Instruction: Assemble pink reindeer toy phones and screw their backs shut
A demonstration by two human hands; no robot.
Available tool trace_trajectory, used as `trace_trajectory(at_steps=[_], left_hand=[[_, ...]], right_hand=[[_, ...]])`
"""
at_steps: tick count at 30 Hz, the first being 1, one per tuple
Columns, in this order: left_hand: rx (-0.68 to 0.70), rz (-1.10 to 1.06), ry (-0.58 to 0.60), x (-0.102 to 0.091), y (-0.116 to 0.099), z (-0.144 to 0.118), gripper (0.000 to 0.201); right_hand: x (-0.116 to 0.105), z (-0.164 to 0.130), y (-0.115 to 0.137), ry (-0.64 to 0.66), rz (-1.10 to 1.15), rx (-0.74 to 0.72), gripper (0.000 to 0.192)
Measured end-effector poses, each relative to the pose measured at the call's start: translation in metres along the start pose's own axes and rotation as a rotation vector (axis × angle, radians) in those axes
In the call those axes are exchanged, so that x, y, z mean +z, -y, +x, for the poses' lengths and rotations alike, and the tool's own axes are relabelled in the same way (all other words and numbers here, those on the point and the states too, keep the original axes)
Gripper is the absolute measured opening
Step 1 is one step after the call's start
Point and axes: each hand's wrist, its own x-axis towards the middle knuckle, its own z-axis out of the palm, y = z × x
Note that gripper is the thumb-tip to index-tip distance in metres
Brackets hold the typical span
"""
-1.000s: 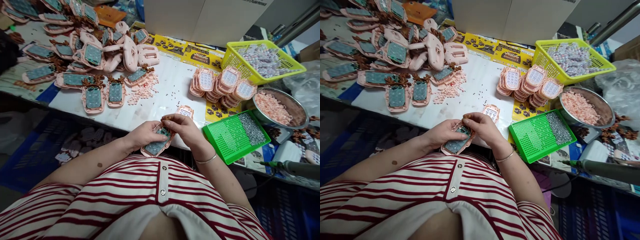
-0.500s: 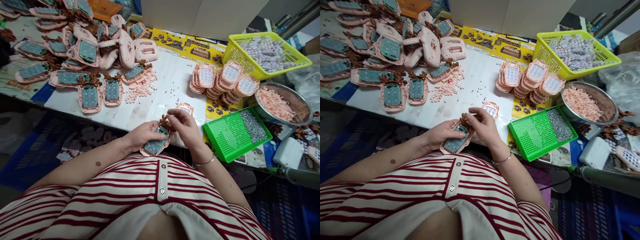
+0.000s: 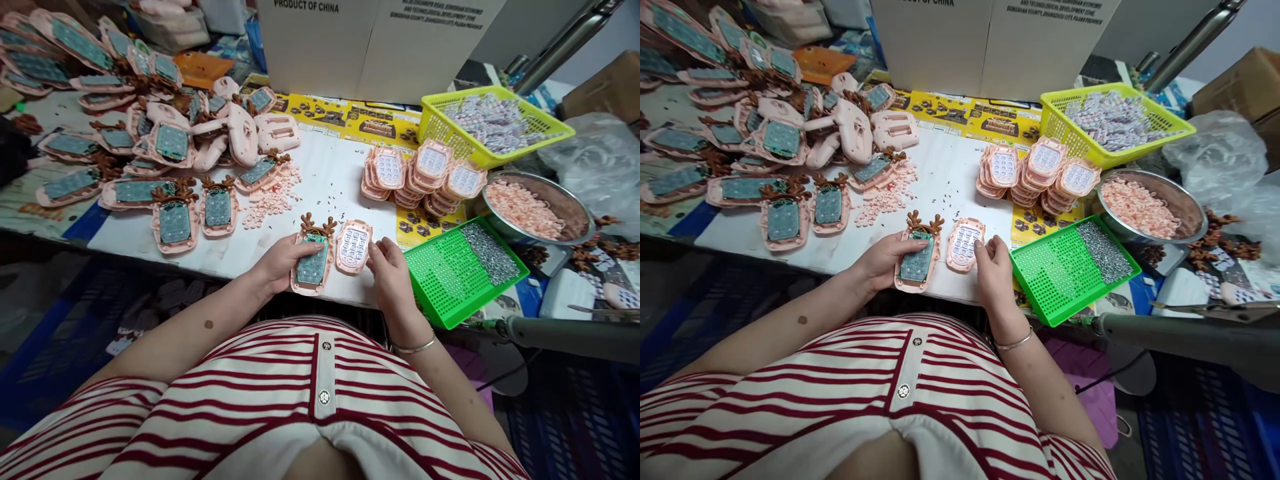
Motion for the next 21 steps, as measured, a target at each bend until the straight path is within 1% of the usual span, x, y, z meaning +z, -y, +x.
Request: trace_trajectory(at_steps=[2, 3, 5, 7, 10, 13, 15, 19, 21], left_hand=[[-0.006, -0.011, 0.008, 0.003, 0.001, 0.006, 0.021], [-0.006, -0.015, 0.011, 0.004, 0.001, 0.008, 0.021], [-0.013, -0.011, 0.013, 0.005, 0.002, 0.011, 0.018], [-0.039, -0.001, 0.027, 0.005, 0.002, 0.011, 0.015], [-0.091, -0.008, 0.084, 0.003, 0.000, 0.007, 0.015], [-0.108, -0.027, 0.114, 0.000, -0.004, -0.001, 0.017], [-0.107, -0.033, 0.116, -0.001, -0.009, -0.008, 0.017], [-0.086, -0.030, 0.121, 0.000, -0.018, -0.022, 0.018], [-0.077, -0.017, 0.115, 0.002, -0.021, -0.027, 0.016]], right_hand=[[0.004, -0.002, 0.004, -0.036, 0.111, 0.115, 0.059], [0.005, -0.003, 0.008, -0.033, 0.156, 0.158, 0.051], [0.009, -0.004, 0.014, 0.061, 0.247, 0.196, 0.035], [0.013, -0.004, 0.017, 0.142, 0.314, 0.225, 0.029], [0.020, -0.005, 0.014, 0.183, 0.425, 0.258, 0.032], [0.028, -0.007, 0.009, 0.222, 0.561, 0.209, 0.033], [0.033, -0.009, 0.007, 0.310, 0.640, 0.196, 0.037], [0.039, -0.013, 0.006, 0.542, 0.708, 0.244, 0.045], [0.039, -0.015, 0.005, 0.593, 0.699, 0.237, 0.043]])
